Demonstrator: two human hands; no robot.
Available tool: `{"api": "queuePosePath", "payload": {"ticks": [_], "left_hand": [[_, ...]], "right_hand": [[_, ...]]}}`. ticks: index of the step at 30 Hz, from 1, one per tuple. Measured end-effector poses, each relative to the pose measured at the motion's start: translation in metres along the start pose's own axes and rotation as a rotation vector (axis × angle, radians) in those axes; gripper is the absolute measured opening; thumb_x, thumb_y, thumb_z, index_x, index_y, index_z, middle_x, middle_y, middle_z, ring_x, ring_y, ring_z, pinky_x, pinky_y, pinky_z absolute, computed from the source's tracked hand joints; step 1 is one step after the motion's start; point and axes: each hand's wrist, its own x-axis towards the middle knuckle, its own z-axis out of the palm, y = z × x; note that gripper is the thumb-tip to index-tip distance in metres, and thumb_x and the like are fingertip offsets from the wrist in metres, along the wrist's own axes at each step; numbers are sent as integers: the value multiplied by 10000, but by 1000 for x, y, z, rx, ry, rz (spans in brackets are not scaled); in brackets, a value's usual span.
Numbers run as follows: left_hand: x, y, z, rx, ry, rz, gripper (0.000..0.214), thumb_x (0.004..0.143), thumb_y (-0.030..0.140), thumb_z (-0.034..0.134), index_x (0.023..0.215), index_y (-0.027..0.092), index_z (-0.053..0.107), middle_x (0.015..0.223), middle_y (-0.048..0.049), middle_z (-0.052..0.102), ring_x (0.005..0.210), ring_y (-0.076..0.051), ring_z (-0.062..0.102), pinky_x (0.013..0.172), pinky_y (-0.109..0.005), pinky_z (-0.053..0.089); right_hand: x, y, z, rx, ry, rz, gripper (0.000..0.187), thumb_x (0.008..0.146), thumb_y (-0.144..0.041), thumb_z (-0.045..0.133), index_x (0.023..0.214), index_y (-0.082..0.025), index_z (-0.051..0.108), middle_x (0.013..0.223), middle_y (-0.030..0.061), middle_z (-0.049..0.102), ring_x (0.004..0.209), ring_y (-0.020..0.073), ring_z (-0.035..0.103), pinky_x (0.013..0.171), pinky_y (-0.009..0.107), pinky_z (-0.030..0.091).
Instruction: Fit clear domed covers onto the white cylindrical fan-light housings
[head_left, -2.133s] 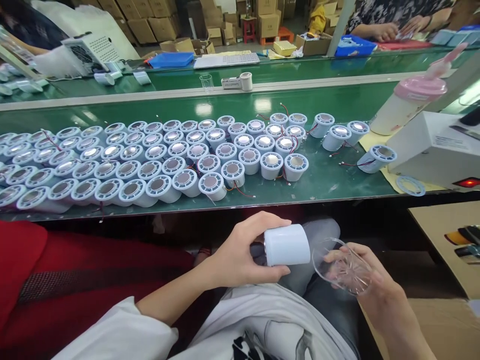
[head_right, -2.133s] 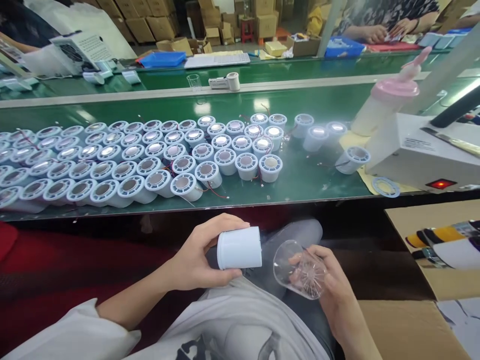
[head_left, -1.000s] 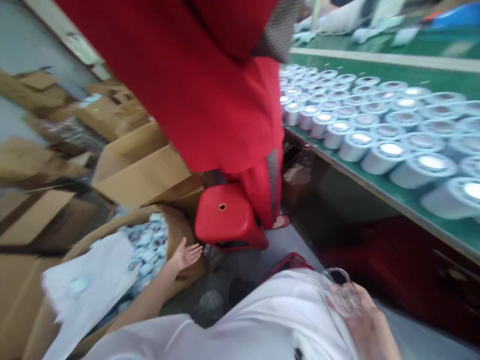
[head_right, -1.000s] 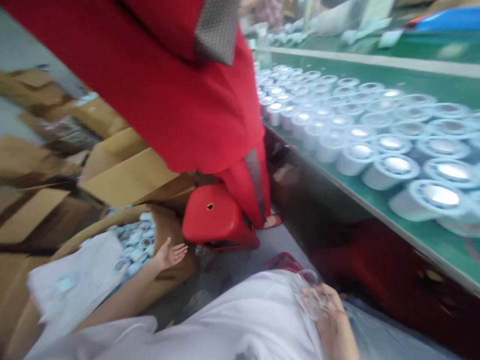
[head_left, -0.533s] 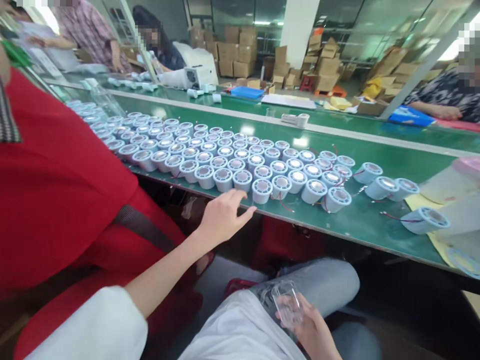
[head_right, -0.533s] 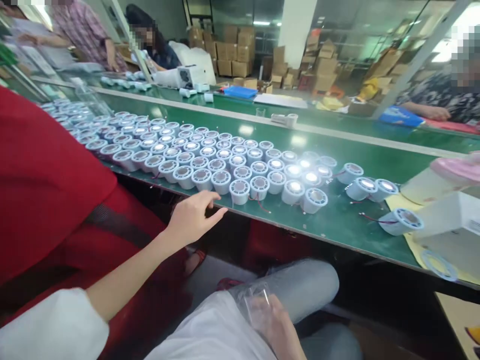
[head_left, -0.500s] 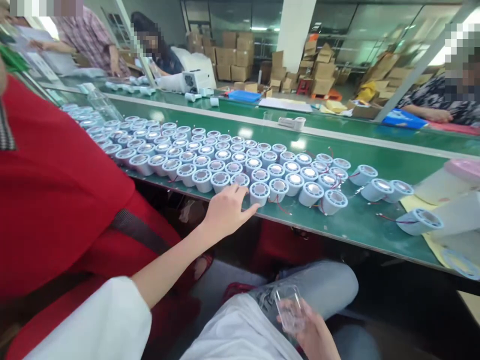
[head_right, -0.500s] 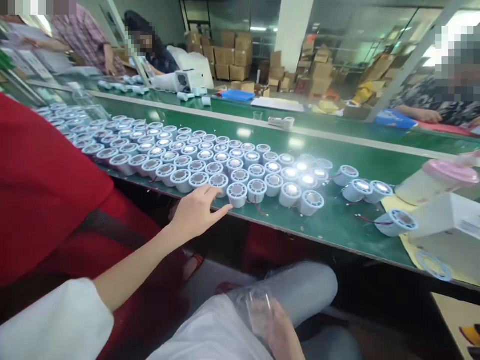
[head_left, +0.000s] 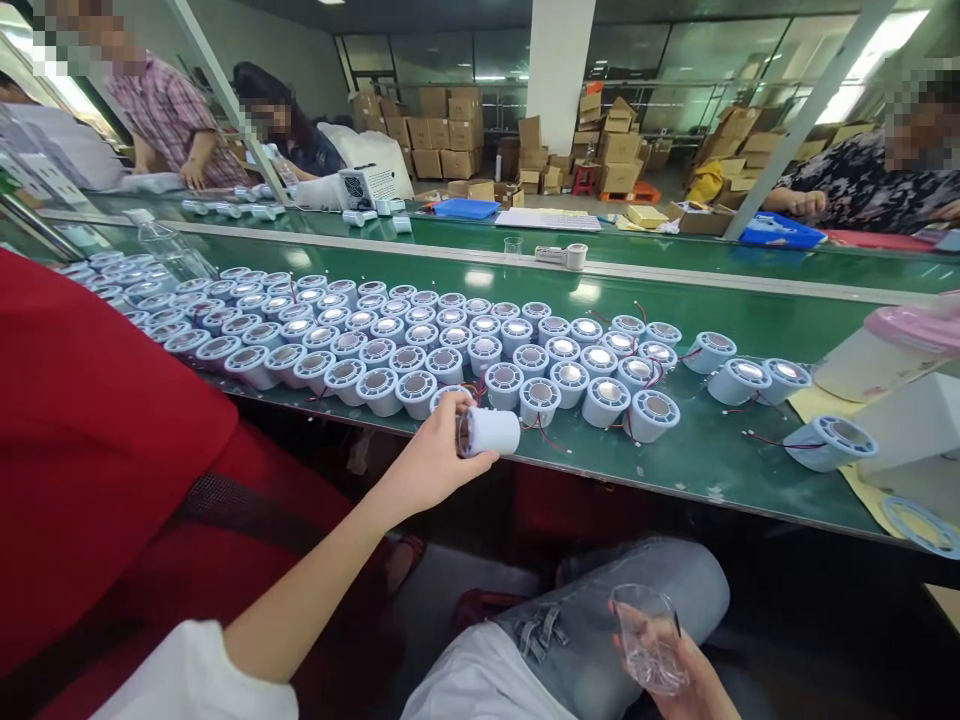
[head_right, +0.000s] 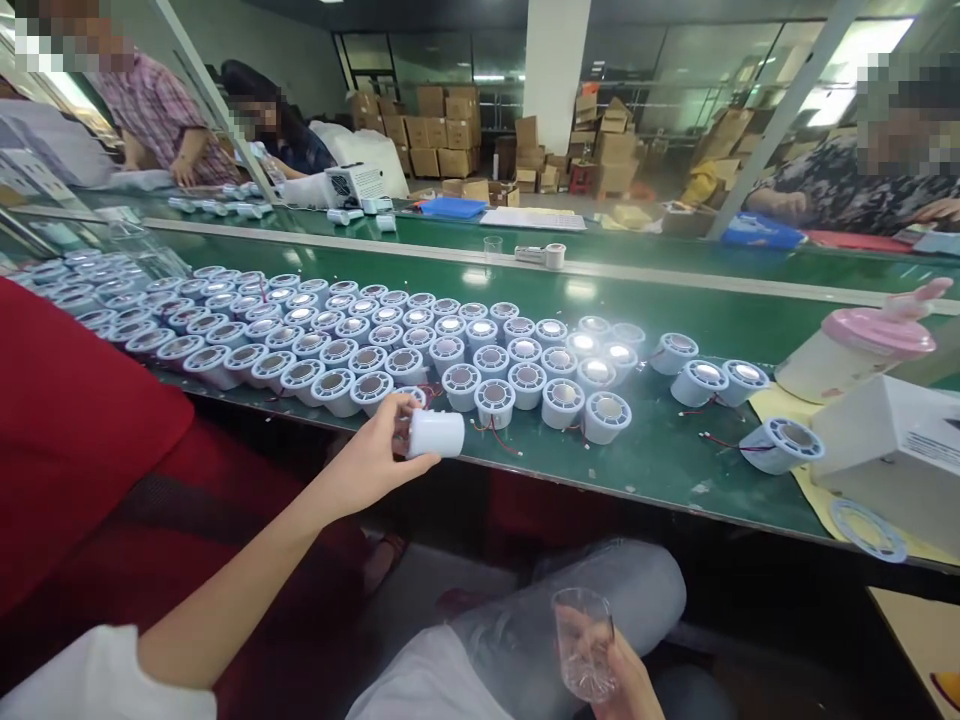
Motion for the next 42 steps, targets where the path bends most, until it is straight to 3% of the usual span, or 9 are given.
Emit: {"api": "queuePosePath", "payload": {"ticks": [4,9,16,20,23,26,36,39,42], "left_hand": [[-7,-14,9,-623,-26,-89,511,689,275,658,1108,244,368,1021,-3,502,808,-156,565,668,-312,552],[25,-5,20,-999,-4,-137,414,615,179,619,998,207,466,956,-4,518,793,-160,540,567,-253,521],[55,-5,1,-1297,-168,-113,286,762,448,517,854,187,445,782,-25,505,558,-102,475,369,-157,346],[48,-22,4,-1280,-410,-145,330,782,496,550,741,204,399,603,25,453,382,-72,348,277,-161,198],[43,-34,12,-1133,-627,-210,266,738,359,646,701,179,454,570,-21,547,429,-132,497,365,-220,378],[43,-37,13,-1023,-718,-223,177,718,229,674,742,126,531,669,-98,650,600,-176,612,536,-245,475],[43,-7,-45,-999,-538,41,389,655,417,722,861,172,502,722,-56,682,550,-166,585,467,-230,423],[40,5,-38,-913,-522,49,304,830,410,654,935,137,571,815,-43,669,628,-140,605,543,-248,492],[47,26,-7,-839,-529,49,299,941,385,556,1089,129,602,1008,-61,648,821,-155,638,714,-320,559]], "right_hand": [[6,-32,25,-290,-60,-123,378,740,-576,701,799,-210,775,1155,146,709,1102,364,620,891,413,517],[24,-55,51,-459,-255,-200,329,808,-528,639,858,-226,762,1114,130,711,1081,341,621,874,395,512],[26,-40,49,-370,-247,-175,391,814,-574,624,863,-206,745,1096,140,702,1093,346,604,870,403,495],[29,-31,36,-302,-228,-101,465,796,-640,609,846,-199,749,1106,150,698,1093,341,601,850,372,492],[33,-30,34,-249,-188,-83,451,786,-640,620,845,-209,742,1116,139,698,1099,327,592,831,344,485],[36,-30,36,-238,-189,-73,429,792,-628,622,850,-217,728,1120,129,694,1100,321,588,819,337,481],[33,-24,43,-249,-167,-55,428,803,-632,614,856,-217,706,1079,117,694,1090,318,588,859,364,454],[34,-20,41,-260,-194,-50,416,803,-621,623,881,-222,706,1065,114,699,1087,318,590,887,376,451],[33,-20,42,-279,-209,-65,418,800,-619,628,857,-213,710,1073,117,697,1108,323,583,915,377,445]]}}
